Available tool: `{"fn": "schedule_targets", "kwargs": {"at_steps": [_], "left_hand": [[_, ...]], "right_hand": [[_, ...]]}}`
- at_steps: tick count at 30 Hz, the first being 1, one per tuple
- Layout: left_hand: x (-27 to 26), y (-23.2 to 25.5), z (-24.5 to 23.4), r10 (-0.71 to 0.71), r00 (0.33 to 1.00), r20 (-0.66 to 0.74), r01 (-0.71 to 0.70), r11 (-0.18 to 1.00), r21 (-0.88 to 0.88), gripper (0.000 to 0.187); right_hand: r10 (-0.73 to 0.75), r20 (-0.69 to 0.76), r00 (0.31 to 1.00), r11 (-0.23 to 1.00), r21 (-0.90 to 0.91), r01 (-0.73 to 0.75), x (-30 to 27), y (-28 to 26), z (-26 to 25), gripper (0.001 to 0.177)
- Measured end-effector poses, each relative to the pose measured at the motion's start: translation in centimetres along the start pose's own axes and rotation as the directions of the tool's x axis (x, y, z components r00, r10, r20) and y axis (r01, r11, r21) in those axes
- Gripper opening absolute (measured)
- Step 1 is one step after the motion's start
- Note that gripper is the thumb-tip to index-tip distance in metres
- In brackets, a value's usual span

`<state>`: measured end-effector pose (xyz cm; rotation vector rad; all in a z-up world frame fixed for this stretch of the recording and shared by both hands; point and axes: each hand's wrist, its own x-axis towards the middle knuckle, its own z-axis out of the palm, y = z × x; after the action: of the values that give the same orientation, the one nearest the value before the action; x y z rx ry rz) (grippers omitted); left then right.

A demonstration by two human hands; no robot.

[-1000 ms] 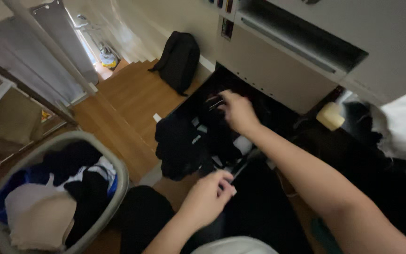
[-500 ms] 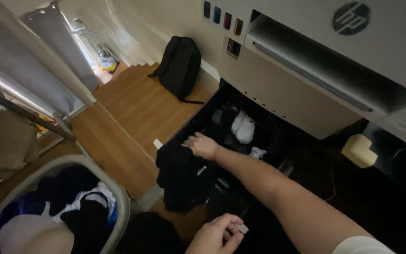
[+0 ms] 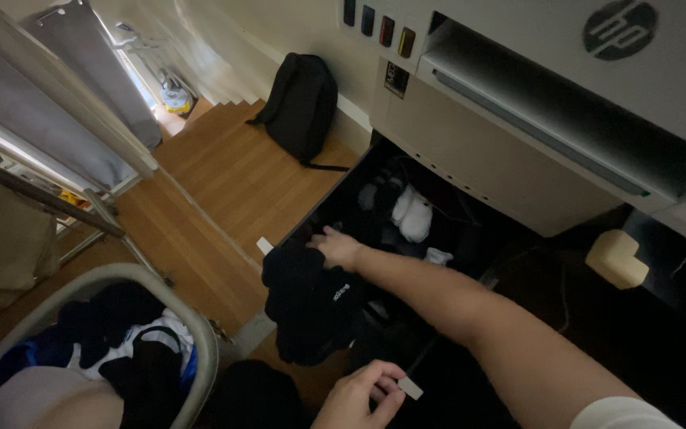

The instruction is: The person sits on the floor and sorts through a drawer containing socks and small items. They pick up individual socks, fold them, and place them into a laundry basket. They also handle a small packaged item and a black pouch, moving them within the drawer.

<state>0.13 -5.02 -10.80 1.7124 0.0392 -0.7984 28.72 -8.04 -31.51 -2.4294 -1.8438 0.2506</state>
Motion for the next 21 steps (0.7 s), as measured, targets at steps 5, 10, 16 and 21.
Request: {"fn": "schedule_targets", "kwargs": {"at_steps": [5,10,16,21], "left_hand": [[-0.5,0.4,0.6,-0.019,1.0,-0.006,0.019,1.0,0.009,0.03],[-0.8,0.8,0.7,-0.04,0.999,0.009,0.04,0.999,0.018,0.031],[-1.2,0.9,0.8,0.035,0.999,-0.026,-0.034,0.999,0.041,0.031],[-1.2,1.5,0.2,-0.012,1.0,0.009,0.012,1.0,0.024,0.03]], "right_hand": [[-0.167,-0.084,0.982,0.91,-0.396,0.12,-2.2,-0.8,-1.1,0.011],[-0.057,-0.145,0.988,0.965,-0.262,0.018,-1.1,0.7,3.2,0.025],[0.04,-0.136,0.99,0.996,-0.069,-0.05,-0.3,-0.1,2.9,0.03],[0.055,-0.008,0.998,0.975,-0.214,-0.056,-2.9,-2.6,-4.4,0.016]]}}
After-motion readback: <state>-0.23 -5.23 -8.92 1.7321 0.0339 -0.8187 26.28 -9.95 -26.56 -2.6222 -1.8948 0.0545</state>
